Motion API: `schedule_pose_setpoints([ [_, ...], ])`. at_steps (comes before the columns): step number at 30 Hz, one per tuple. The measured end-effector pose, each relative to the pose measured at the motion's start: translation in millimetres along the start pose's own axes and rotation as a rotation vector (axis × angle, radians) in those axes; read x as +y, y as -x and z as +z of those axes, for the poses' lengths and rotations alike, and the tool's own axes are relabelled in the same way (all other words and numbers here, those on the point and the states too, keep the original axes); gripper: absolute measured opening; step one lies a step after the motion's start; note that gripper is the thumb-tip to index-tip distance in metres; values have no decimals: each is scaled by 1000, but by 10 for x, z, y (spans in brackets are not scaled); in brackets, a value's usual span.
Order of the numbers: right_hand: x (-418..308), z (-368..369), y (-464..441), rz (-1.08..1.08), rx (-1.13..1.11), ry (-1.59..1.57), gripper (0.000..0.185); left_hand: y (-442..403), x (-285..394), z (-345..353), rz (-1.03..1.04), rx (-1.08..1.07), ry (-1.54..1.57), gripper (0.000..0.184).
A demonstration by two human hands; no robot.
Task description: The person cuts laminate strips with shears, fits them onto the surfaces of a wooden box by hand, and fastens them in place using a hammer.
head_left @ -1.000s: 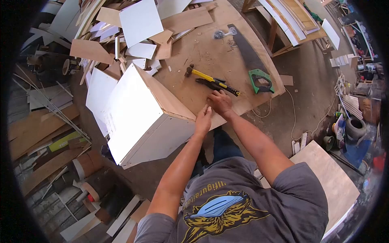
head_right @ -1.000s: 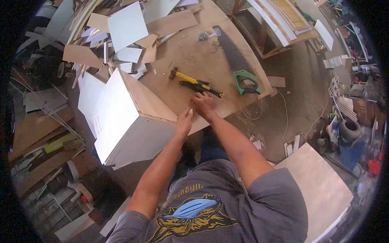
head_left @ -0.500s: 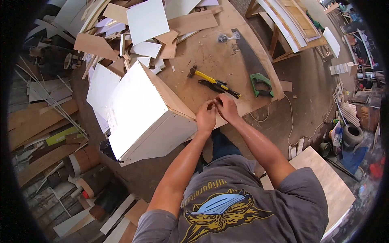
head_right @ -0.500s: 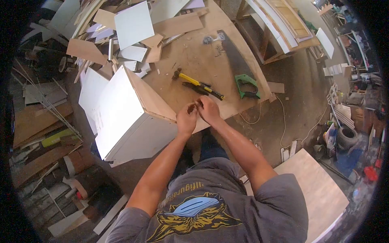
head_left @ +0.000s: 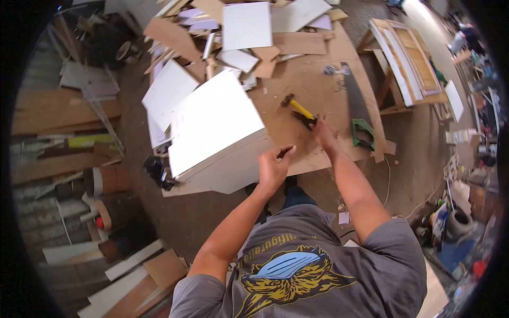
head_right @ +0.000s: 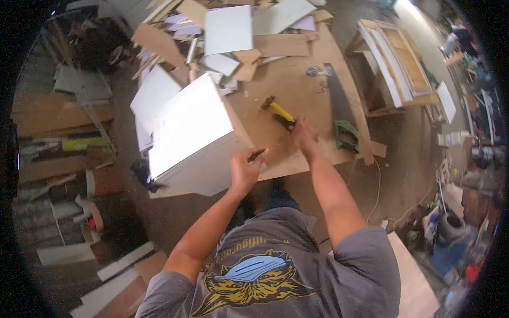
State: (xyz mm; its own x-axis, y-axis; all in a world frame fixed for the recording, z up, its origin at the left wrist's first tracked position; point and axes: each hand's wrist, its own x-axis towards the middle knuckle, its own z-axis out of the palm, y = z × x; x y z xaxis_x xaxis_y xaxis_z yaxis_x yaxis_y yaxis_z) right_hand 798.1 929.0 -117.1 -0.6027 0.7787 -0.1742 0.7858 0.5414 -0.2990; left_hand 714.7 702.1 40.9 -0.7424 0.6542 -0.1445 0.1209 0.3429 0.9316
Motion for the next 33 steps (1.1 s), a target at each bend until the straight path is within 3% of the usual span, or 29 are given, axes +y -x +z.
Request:
schedule_pose_setpoints([
  [1,-21,28,-33,35,-104,26,49,92,68,-194,30,19,-33,24],
  [5,191,414,-157,-80,-80,-104,45,504,162,-1030,205,211,-29,11],
  [8,159,324,-129,-36,41,-254,43,645,27,-1800,512,383,44,5],
  [9,75,178,-85,-16,103,-292,43,617,-104,-2103,596,398,32,7],
  [10,-63,-59,-9,47,136,-330,42,602,-156,-2348,550,421,197,5],
  [11,-212,-380,118,116,171,-366,41,545,-215,-2608,525,409,157,8],
  [13,-917,-1283,672,51,306,-306,44,362,-476,-3001,411,357,213,6],
  [15,-1420,-1617,1022,22,386,-268,45,149,-600,-3177,311,269,217,5],
  [16,-1571,-1680,1137,26,394,-263,44,12,-729,-3273,397,212,107,6],
  [18,-1943,-1685,1408,-38,405,-323,42,-83,-872,-3320,348,134,205,9],
  [20,-2334,-1482,1616,-140,294,-549,32,-175,-989,-3298,345,64,242,14],
  [24,-3397,-1288,1997,-305,145,-741,41,-173,-983,-3352,365,-38,245,13],
  [26,-3566,-1011,1989,-383,191,-609,45,-172,-988,-3383,360,-62,220,12],
  [30,-3824,-931,2140,-295,164,-490,45,-190,-1037,-3401,358,-85,184,10],
  [33,-3771,-874,2120,-277,138,-563,47,-200,-1113,-3343,422,-53,204,9],
])
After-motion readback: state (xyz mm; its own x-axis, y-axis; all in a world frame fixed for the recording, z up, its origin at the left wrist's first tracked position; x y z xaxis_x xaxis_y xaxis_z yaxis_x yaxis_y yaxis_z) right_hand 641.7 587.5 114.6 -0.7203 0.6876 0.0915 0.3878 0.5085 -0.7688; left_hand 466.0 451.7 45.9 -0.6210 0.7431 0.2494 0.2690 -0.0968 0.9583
